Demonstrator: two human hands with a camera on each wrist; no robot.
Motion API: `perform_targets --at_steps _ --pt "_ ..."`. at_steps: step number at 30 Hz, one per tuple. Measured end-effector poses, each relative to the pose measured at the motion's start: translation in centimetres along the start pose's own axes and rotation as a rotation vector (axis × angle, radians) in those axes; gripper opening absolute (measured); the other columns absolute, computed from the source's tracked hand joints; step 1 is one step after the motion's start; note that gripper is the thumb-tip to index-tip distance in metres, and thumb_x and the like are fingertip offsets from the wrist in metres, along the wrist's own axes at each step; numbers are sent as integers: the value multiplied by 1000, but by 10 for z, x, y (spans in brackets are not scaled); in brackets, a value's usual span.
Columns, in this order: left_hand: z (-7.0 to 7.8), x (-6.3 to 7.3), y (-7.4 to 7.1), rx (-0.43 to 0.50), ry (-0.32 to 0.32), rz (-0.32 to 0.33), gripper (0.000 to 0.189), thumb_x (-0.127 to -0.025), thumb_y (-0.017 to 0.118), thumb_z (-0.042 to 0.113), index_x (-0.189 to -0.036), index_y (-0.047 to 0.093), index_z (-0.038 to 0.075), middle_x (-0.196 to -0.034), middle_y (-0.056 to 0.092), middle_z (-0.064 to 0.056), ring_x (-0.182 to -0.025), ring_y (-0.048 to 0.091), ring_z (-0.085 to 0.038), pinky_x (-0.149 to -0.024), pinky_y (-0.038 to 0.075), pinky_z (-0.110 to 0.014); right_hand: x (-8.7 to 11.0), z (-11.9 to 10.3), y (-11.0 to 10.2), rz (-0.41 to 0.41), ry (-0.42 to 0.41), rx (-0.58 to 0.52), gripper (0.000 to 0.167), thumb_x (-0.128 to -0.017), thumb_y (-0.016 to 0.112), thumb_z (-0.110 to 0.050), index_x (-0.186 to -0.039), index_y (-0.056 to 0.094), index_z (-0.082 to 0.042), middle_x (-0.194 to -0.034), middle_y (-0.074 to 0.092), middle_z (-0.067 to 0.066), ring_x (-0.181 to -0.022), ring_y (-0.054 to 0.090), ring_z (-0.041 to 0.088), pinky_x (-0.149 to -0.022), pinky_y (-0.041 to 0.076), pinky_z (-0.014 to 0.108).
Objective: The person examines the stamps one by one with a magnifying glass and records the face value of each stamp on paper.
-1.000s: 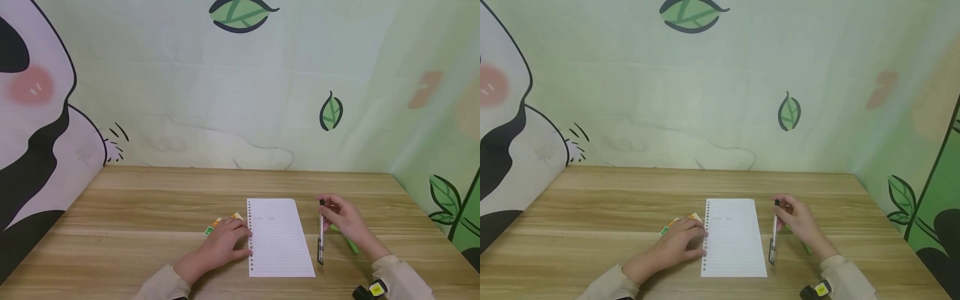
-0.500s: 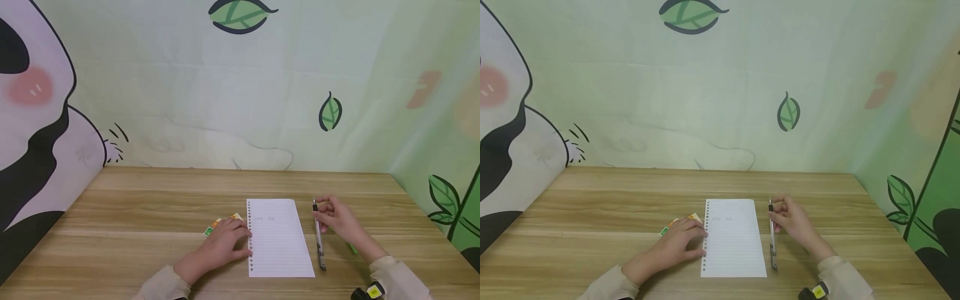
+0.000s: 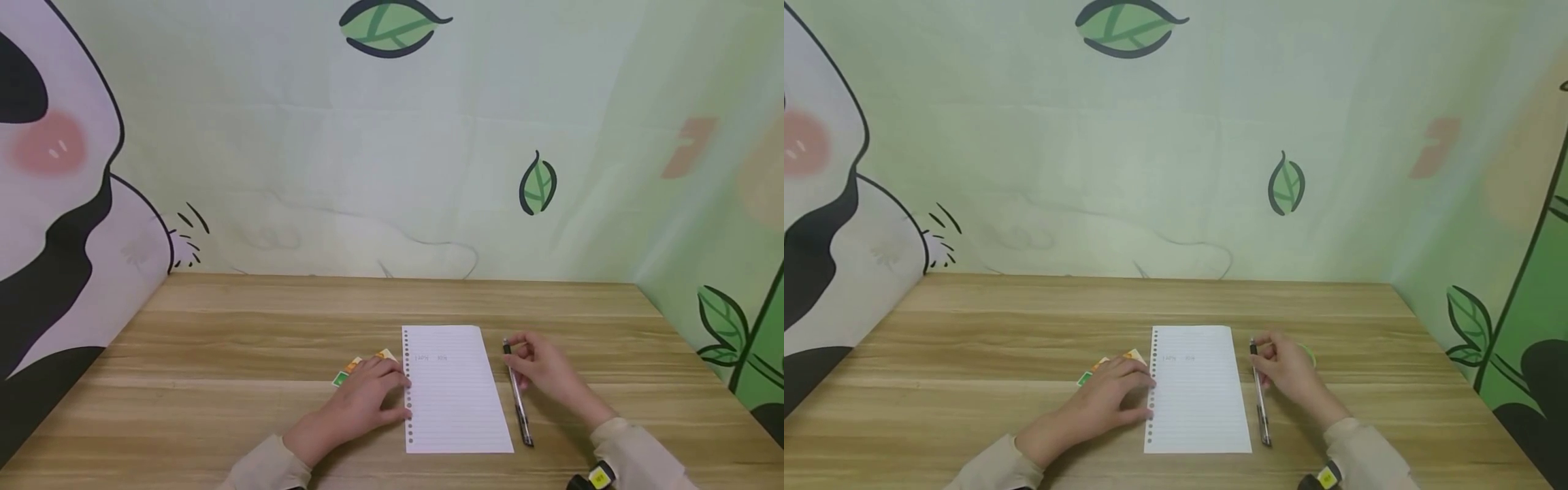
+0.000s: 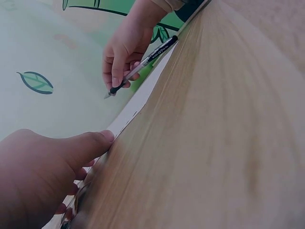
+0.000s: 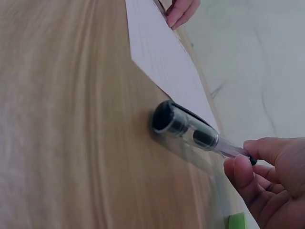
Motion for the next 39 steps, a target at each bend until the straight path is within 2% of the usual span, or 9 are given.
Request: perform_targets --at_steps 14,19,27,33,39 --pt "0 0 -1 10 -5 -11 38 -81 74 40 -108 68 15 -115 62 0 -113 54 -19 -106 40 -40 -4 -2 7 7 71 172 30 -89 63 -10 -113 54 6 -62 55 2 -42 54 10 -41 39 21" --pt "0 0 -1 3 -6 -6 38 -81 74 40 -108 68 15 -117 62 0 -114 55 -20 -106 41 -40 -6 -1 10 -4 93 216 27 -88 64 -10 -109 55 4 -59 55 2 -41 53 9 -40 42 22" --pt "0 0 1 12 -2 5 38 -80 74 41 -108 68 15 -117 62 0 -114 54 -19 -106 40 -39 -6 -1 11 -10 123 243 27 -88 65 -11 -109 55 3 -61 56 3 -39 54 10 -40 42 22" --pt "0 -1 2 5 3 4 38 -81 74 41 -108 68 15 -116 63 0 -114 54 -20 -106 40 -39 -2 -3 9 8 147 183 27 -88 65 -11 -109 54 3 -62 55 3 -41 53 11 -42 48 27" --pt "0 -1 1 -11 7 -8 37 -82 73 39 -109 68 15 -116 62 0 -113 54 -19 -105 41 -39 2 -9 -3 23 101 196 29 -90 62 -11 -113 55 4 -65 53 3 -47 50 13 -43 43 25"
Point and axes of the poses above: each hand's wrist, its own x-axis away from the middle knuckle, its own y-axis out of the palm, z = x × y, the point moved 5 cm from there along -x, towards the middle knuckle
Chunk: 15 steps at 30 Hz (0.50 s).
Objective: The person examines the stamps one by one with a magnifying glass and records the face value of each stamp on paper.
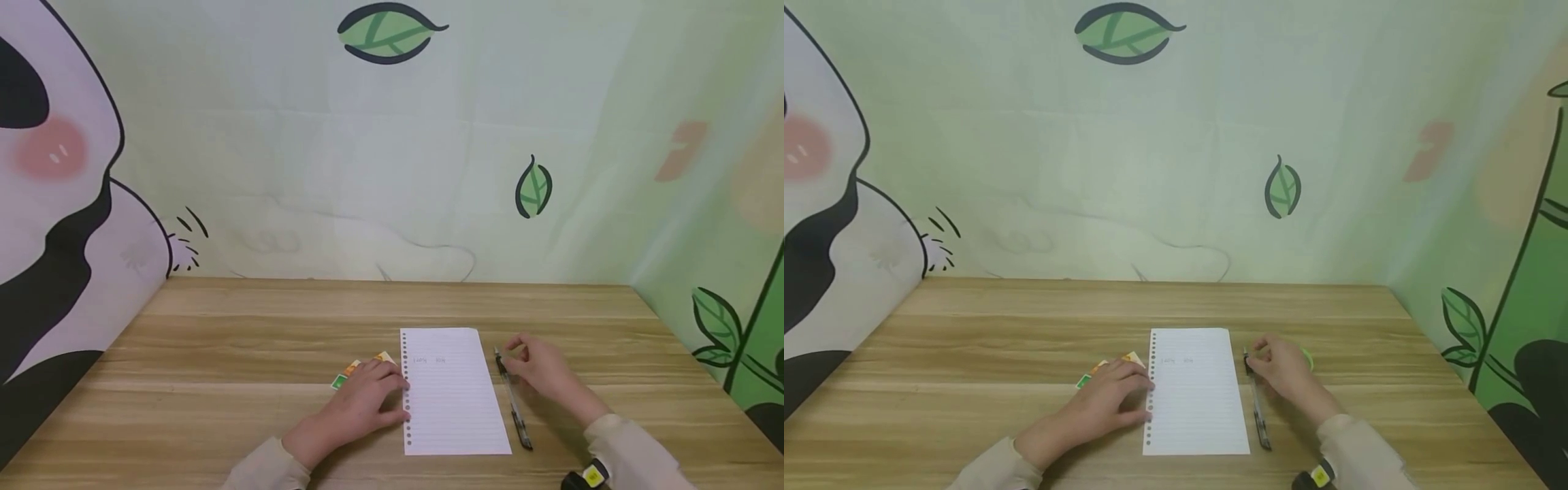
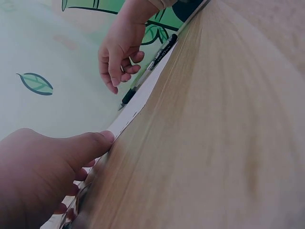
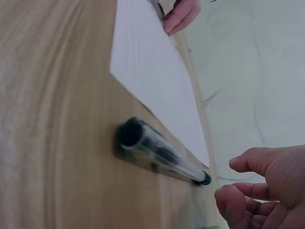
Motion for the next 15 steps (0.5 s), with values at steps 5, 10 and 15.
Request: perform_targets --at_steps 5,10,15 --pt "1 1 -1 -7 7 3 37 -82 73 39 -109 68 14 -114 62 0 -112 54 -19 -104 41 -39 5 -2 -16 49 -36 48 37 -91 61 -13 -121 52 7 -69 52 3 -54 50 13 -44 37 23" --pt "1 1 -1 -4 15 12 35 -82 73 39 -107 68 15 -112 61 1 -111 53 -17 -102 42 -39 13 -1 -34 76 -33 74 43 -92 60 -16 -126 48 7 -75 56 6 -57 50 14 -46 37 24" --pt "1 0 -3 14 19 47 30 -83 72 36 -104 69 16 -113 62 0 -112 54 -17 -100 45 -42 21 9 -45 82 -10 122 37 -93 61 -21 -116 53 7 -78 57 7 -60 49 15 -50 39 26"
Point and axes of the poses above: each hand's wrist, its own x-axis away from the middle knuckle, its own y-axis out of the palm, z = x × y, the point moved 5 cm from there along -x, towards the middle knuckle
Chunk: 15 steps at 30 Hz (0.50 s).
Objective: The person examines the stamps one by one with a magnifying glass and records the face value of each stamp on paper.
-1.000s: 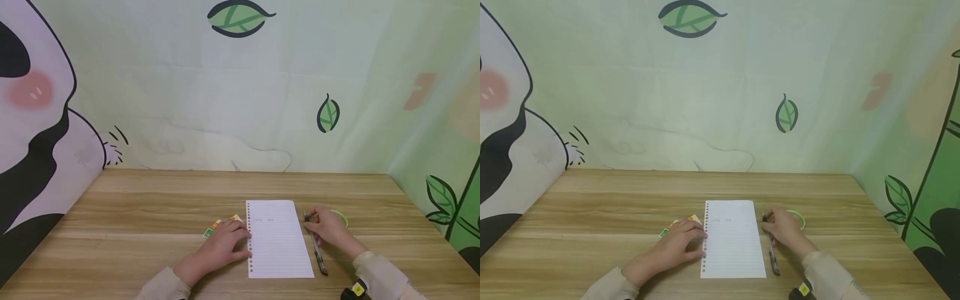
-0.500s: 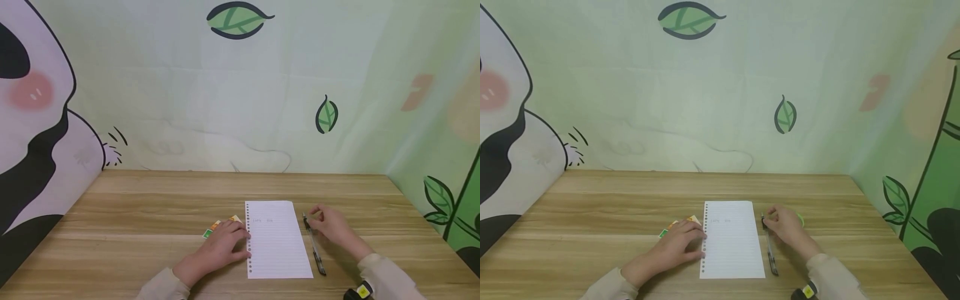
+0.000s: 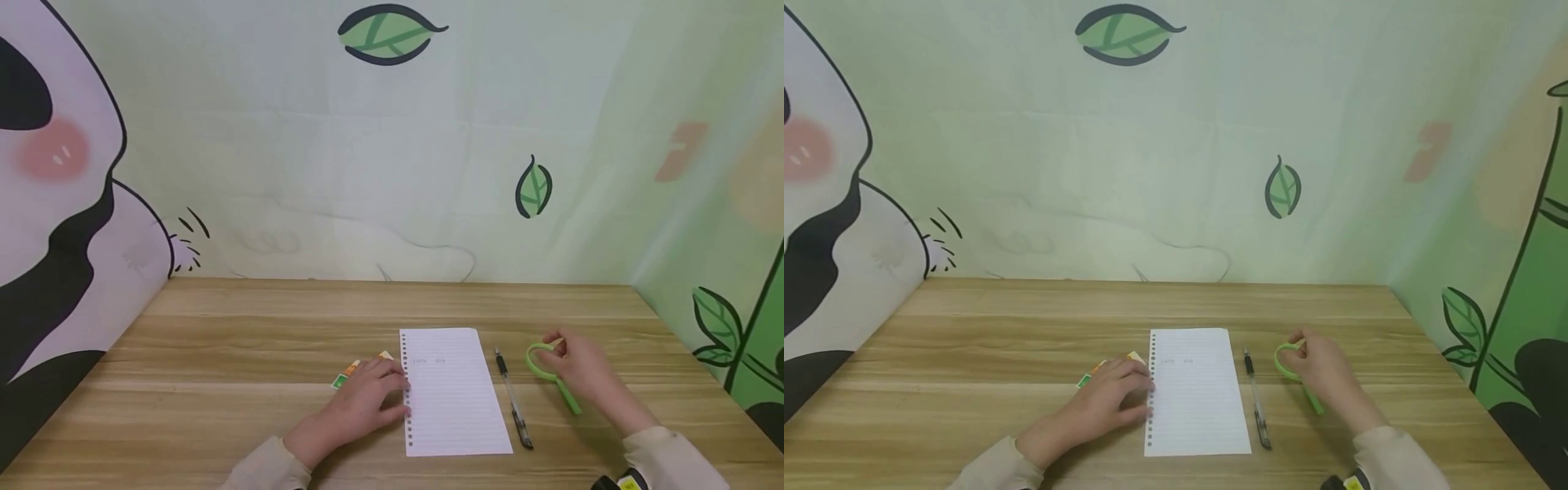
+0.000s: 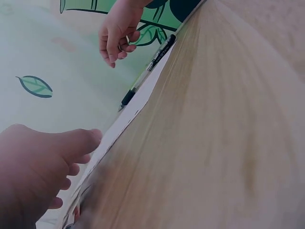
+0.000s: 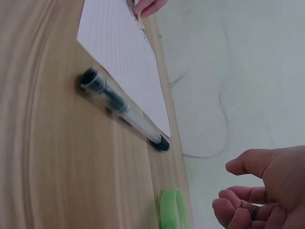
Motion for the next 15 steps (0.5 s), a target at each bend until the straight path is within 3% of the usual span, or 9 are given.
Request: perform_targets --at_steps 9,15 --pt "-3 -4 -16 43 -3 110 26 -82 75 27 -102 70 11 -109 64 -2 -104 59 -20 -94 48 -37 12 20 -8 -26 29 204 28 -89 64 -25 -94 59 2 -79 63 10 -67 54 18 -56 42 30" --pt "-13 -3 -23 13 -37 157 33 -78 79 27 -105 69 10 -107 65 -4 -103 59 -22 -93 48 -40 16 29 -5 -44 28 220 24 -85 67 -26 -87 61 -3 -79 65 8 -67 55 16 -56 43 30"
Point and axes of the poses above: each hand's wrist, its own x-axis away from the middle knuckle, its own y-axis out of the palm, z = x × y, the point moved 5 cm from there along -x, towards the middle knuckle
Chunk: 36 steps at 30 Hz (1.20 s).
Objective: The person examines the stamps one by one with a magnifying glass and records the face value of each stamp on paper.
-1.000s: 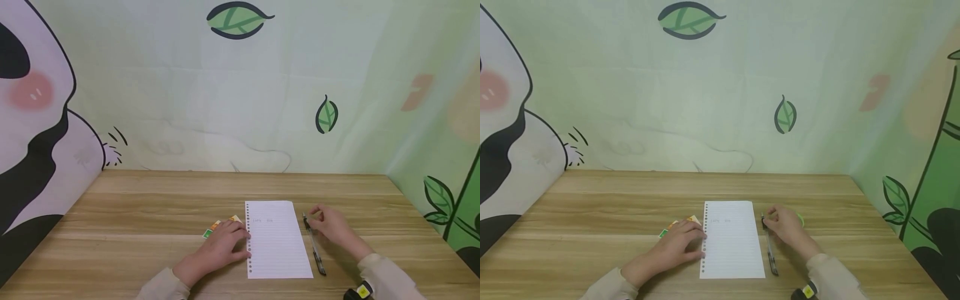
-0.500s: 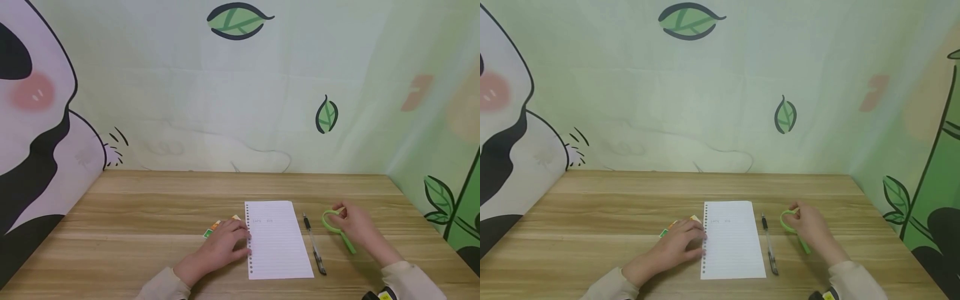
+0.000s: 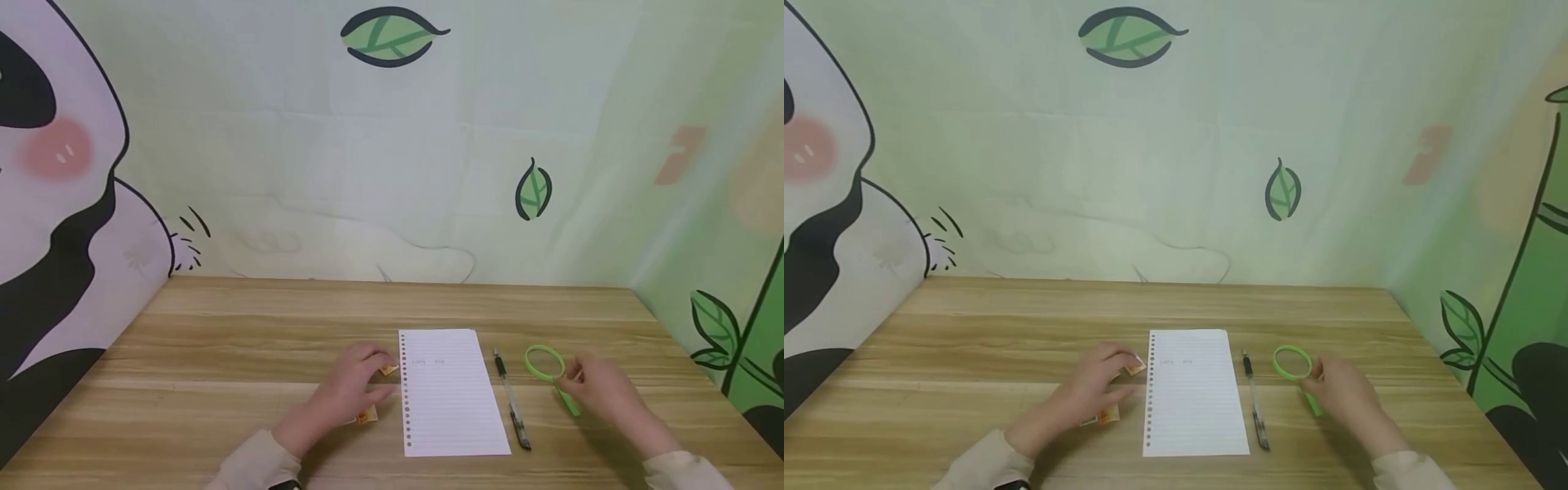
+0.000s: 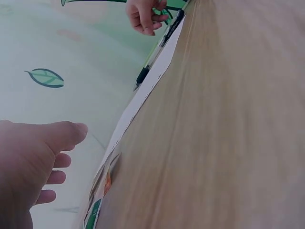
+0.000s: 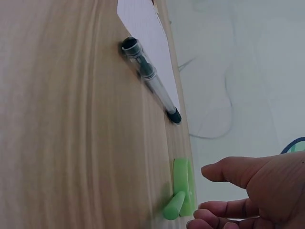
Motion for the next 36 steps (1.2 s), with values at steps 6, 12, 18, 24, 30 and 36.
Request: perform_targets --at_steps 6,12,18,24,30,36 --pt "-15 1 -3 -24 -41 -23 37 -77 80 27 -107 68 10 -107 66 -5 -103 60 -25 -94 48 -43 4 1 11 -30 -15 -48 22 -84 70 -26 -81 58 -8 -75 62 2 -66 51 14 -55 41 27" --pt "-36 4 -5 42 -150 -114 37 -75 81 25 -107 67 9 -105 66 -3 -102 59 -25 -92 48 -44 6 1 20 -49 -5 -68 24 -84 70 -26 -80 57 -7 -69 55 0 -62 46 14 -52 38 25" --pt "-51 9 -7 87 -248 -181 34 -75 81 24 -105 69 13 -106 64 -1 -102 58 -23 -91 48 -42 6 1 22 -42 3 -47 20 -83 69 -21 -78 55 -8 -63 52 -1 -58 44 14 -50 35 24" --pt "-59 10 -6 53 -291 -198 28 -74 81 22 -98 70 12 -101 65 1 -99 58 -22 -91 48 -42 4 2 23 -46 8 -20 17 -84 68 -15 -78 54 -7 -64 52 -1 -59 45 15 -51 35 26" --pt "-59 10 -6 22 -305 -210 24 -76 81 21 -95 71 11 -100 64 -1 -97 58 -22 -91 48 -42 4 2 22 -41 -2 -3 17 -84 67 -11 -75 53 -8 -63 50 0 -59 44 15 -52 35 27" --pt "-58 9 -5 13 -298 -208 26 -76 81 23 -96 71 11 -102 65 -2 -99 59 -23 -93 47 -43 6 3 18 -20 -23 12 17 -82 67 -11 -74 53 -8 -63 53 -1 -60 45 15 -54 36 27"
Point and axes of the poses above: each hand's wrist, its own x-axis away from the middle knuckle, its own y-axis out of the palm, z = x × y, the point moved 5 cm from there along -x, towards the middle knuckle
